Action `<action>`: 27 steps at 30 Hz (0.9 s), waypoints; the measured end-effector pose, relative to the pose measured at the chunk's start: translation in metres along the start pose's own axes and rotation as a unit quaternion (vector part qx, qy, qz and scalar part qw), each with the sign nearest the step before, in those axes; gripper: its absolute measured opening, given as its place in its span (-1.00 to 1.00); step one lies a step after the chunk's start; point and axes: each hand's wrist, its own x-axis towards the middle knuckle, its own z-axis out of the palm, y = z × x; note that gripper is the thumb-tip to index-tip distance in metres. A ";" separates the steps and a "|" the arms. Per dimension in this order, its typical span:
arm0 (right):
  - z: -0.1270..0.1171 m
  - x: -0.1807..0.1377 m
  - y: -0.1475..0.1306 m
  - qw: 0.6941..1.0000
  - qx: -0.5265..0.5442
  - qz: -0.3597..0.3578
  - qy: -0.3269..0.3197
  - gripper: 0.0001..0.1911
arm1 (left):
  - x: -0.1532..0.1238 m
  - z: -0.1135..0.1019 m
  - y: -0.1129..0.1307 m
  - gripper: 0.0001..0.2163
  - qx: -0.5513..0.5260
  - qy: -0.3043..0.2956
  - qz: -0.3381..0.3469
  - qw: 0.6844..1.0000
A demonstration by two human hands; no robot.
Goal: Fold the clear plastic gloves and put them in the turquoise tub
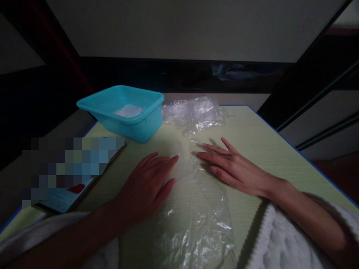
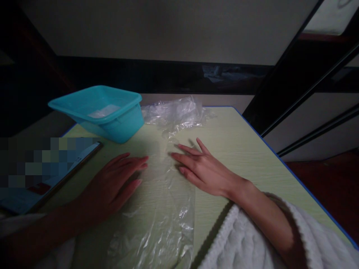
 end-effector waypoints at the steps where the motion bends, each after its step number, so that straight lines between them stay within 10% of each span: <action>1: 0.000 0.000 0.000 1.000 -0.003 -0.007 -0.008 -0.56 | 0.000 -0.001 -0.001 -0.69 0.000 0.011 -0.008 1.000; 17: 0.000 -0.003 0.003 0.996 -0.082 0.011 0.024 -0.60 | 0.001 0.003 -0.005 -0.69 -0.043 -0.016 -0.081 0.996; 23: -0.008 -0.008 -0.012 0.980 -0.057 -0.120 0.148 -0.76 | -0.001 -0.002 -0.008 -0.72 -0.116 0.036 -0.042 0.992; 27: -0.011 -0.014 -0.032 0.974 0.016 -0.191 0.117 -0.66 | -0.001 -0.002 -0.008 -0.72 -0.130 0.049 -0.048 0.989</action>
